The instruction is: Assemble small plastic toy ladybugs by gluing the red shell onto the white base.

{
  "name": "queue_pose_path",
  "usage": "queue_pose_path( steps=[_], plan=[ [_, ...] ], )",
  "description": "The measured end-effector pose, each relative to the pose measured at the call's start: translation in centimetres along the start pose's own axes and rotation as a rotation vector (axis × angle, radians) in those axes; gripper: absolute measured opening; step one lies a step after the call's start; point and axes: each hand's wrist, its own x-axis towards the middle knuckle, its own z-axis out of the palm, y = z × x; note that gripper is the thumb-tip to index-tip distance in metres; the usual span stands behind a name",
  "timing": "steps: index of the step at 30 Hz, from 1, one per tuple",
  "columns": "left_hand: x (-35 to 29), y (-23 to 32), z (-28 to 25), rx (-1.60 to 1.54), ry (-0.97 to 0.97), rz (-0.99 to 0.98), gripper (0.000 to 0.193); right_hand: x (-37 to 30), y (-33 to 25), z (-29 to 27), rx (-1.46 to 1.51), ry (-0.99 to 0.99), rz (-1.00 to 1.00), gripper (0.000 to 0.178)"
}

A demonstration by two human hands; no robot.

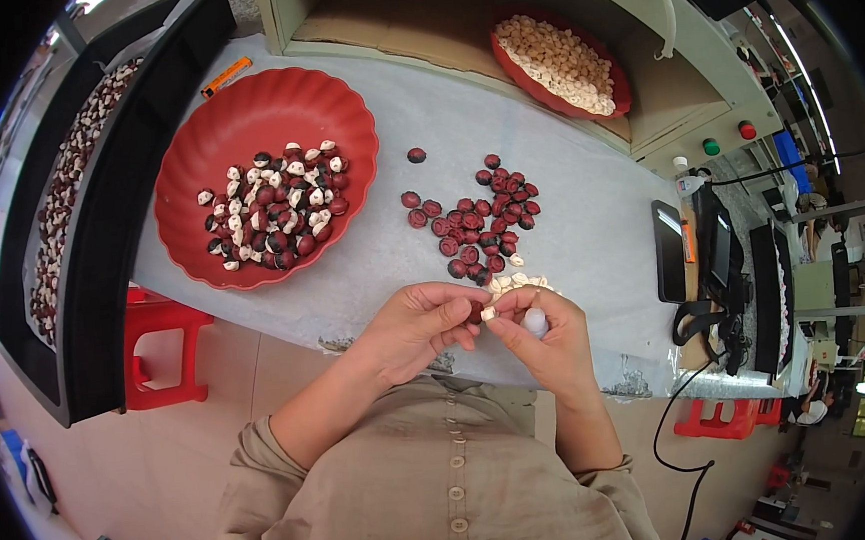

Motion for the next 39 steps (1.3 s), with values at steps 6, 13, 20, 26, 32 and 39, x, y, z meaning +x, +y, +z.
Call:
queue_pose_path(
  steps=[6,13,20,26,32,39],
  plan=[
    [-0.1,-0.1,-0.1,-0.003,-0.010,0.008,0.024,0.2,0.0,0.3,-0.077,-0.021,-0.043,0.012],
    [0.0,-0.3,0.0,0.032,0.005,0.023,0.022,0.3,-0.9,0.3,-0.240,-0.025,-0.105,0.013],
    [0.2,-0.4,0.1,0.049,0.017,0.048,0.021,0.3,-0.5,0.5,-0.322,0.003,-0.140,0.014],
    [-0.3,-0.4,0.1,0.122,0.024,0.060,0.023,0.2,0.3,0.7,-0.261,-0.031,-0.140,0.015],
    [-0.1,-1.3,0.6,0.311,0.088,0.170,0.020,-0.2,0.3,0.0,-0.261,0.052,0.018,0.018],
    [-0.3,-1.2,1.2,0.368,0.066,0.171,0.014,-1.5,2.7,-4.2,0.507,0.210,0.137,0.011]
  ],
)
